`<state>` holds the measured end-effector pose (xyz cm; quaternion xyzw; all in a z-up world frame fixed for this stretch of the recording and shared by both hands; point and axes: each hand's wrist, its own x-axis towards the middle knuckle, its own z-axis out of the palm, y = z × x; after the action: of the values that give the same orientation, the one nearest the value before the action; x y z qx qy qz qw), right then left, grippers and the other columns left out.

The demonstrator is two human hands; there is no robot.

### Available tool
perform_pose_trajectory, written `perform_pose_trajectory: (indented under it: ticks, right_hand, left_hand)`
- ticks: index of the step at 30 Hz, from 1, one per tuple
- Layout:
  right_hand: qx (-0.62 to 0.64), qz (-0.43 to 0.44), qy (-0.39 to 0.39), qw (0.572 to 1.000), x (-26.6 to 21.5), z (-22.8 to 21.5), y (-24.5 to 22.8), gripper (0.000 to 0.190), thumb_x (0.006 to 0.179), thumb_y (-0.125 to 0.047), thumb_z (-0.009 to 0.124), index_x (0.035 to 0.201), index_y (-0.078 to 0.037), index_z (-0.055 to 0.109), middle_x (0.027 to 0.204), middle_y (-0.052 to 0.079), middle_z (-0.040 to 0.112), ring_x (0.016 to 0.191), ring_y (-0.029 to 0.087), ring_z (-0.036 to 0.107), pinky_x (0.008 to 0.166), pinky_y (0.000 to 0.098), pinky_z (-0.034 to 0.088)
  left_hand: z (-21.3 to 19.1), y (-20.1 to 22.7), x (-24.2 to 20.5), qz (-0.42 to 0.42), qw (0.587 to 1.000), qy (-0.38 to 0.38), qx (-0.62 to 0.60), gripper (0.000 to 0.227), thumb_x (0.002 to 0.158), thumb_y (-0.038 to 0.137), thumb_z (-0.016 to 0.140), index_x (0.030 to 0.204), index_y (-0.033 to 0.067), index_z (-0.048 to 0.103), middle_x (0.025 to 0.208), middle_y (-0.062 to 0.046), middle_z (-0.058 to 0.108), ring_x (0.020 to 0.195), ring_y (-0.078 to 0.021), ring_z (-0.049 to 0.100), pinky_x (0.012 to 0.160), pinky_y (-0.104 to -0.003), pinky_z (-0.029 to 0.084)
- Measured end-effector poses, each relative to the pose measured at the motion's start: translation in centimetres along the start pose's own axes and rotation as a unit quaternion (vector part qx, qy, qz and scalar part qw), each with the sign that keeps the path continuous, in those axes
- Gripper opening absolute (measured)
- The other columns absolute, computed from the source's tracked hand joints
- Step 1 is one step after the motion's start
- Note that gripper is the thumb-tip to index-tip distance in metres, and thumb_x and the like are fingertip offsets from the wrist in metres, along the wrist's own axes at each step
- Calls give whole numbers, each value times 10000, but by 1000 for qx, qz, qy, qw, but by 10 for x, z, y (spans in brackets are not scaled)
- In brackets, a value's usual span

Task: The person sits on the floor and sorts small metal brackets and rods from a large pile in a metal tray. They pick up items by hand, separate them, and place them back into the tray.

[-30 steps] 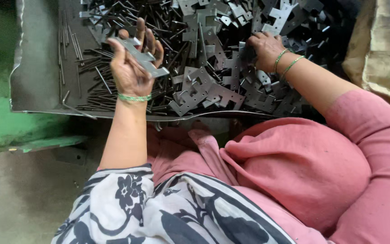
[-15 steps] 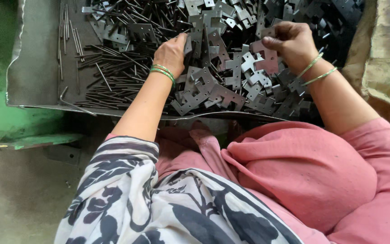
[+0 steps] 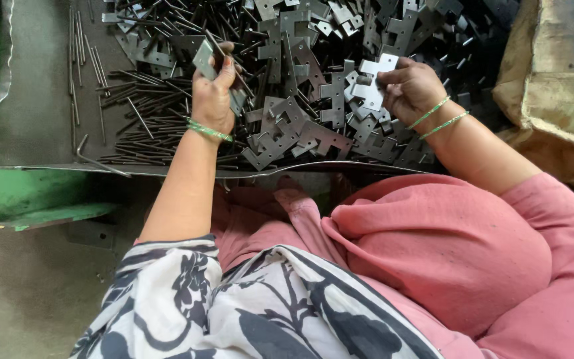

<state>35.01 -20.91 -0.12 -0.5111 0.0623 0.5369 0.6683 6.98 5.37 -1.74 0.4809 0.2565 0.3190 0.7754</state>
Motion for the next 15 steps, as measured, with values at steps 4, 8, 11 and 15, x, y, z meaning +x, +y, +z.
perform_pose_trajectory:
  ticks: [4, 8, 11, 15]
  right_hand:
    - [-280, -170, -111, 938, -23, 55, -1, 492, 932, 73, 636, 1400, 27, 491, 1209, 107, 651, 997, 157, 718, 811, 258, 631]
    - [-595, -357, -170, 700, -41, 94, 17, 771, 943, -35, 757, 1577, 75, 331, 1189, 186, 650, 1033, 277, 679, 897, 369, 588]
    - [-653, -450, -226, 566, -49, 107, 25, 696, 883, -12, 762, 1480, 45, 408, 1262, 246, 645, 1050, 347, 680, 861, 372, 591]
    - [-430, -262, -190, 843, -55, 91, -7, 621, 924, 99, 650, 1516, 44, 467, 1290, 174, 698, 1109, 259, 705, 905, 330, 609]
  left_hand:
    - [42, 13, -41, -176, 951, -8, -254, 239, 970, -29, 588, 1202, 29, 598, 1088, -103, 671, 1023, -218, 662, 909, -344, 577]
    - [100, 7, -53, -231, 908, -84, -340, 278, 986, 236, 627, 1170, 27, 628, 1071, -118, 679, 931, -234, 662, 767, -324, 554]
    - [128, -1, -50, -229, 942, -72, -234, 489, 1049, 488, 590, 1180, 22, 662, 1128, -114, 683, 991, -219, 655, 799, -357, 557]
    - [124, -7, -45, -204, 973, -108, 13, 416, 896, 438, 688, 1193, 173, 567, 1181, -69, 681, 1030, -214, 677, 848, -411, 569]
